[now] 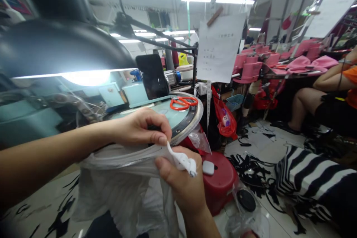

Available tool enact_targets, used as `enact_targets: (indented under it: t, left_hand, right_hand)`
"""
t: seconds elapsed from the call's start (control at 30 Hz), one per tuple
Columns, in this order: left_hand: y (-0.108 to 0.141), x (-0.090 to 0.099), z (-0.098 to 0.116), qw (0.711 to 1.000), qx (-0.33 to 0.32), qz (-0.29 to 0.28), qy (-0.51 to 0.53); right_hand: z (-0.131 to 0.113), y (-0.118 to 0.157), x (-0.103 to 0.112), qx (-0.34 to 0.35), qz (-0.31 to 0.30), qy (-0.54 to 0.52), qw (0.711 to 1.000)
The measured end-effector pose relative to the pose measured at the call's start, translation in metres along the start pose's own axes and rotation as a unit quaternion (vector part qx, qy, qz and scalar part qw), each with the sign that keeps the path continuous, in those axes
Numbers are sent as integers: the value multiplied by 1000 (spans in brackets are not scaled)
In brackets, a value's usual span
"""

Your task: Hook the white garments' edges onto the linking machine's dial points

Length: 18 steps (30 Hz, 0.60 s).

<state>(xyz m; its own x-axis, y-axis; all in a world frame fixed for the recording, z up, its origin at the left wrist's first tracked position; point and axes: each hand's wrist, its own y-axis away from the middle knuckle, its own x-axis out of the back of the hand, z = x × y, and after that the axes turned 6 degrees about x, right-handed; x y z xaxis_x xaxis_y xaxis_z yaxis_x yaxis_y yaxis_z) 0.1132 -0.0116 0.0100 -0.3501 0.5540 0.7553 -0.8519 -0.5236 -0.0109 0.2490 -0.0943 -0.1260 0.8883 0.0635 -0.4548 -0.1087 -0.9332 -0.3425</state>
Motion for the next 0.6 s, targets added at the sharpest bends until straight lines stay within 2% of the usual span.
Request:
enact_targets:
  t: [0.1,0.23,0.33,0.43,0.5,0.6]
  left_hand:
    - [0,0,-1,1000,-4,2,6]
    - [1,0,-2,1000,-7,4,8]
    - [0,0,-2,1000,-16,0,11]
    - [0,-2,1,1000,-10,2,-6]
    - [2,-4,4,998,20,25,-45]
    - [2,-6,4,989,76,57,-111]
  right_hand:
    - [0,-1,-2,16,31,-8,999]
    - [-4,0,-7,8,35,-21,999]
    - [3,-1,-3,17,43,-15,999]
    - [25,-6,20,41,107,57,992]
    - [36,-16,46,54,171,175,968]
    - [22,-43,78,114,229,295,920]
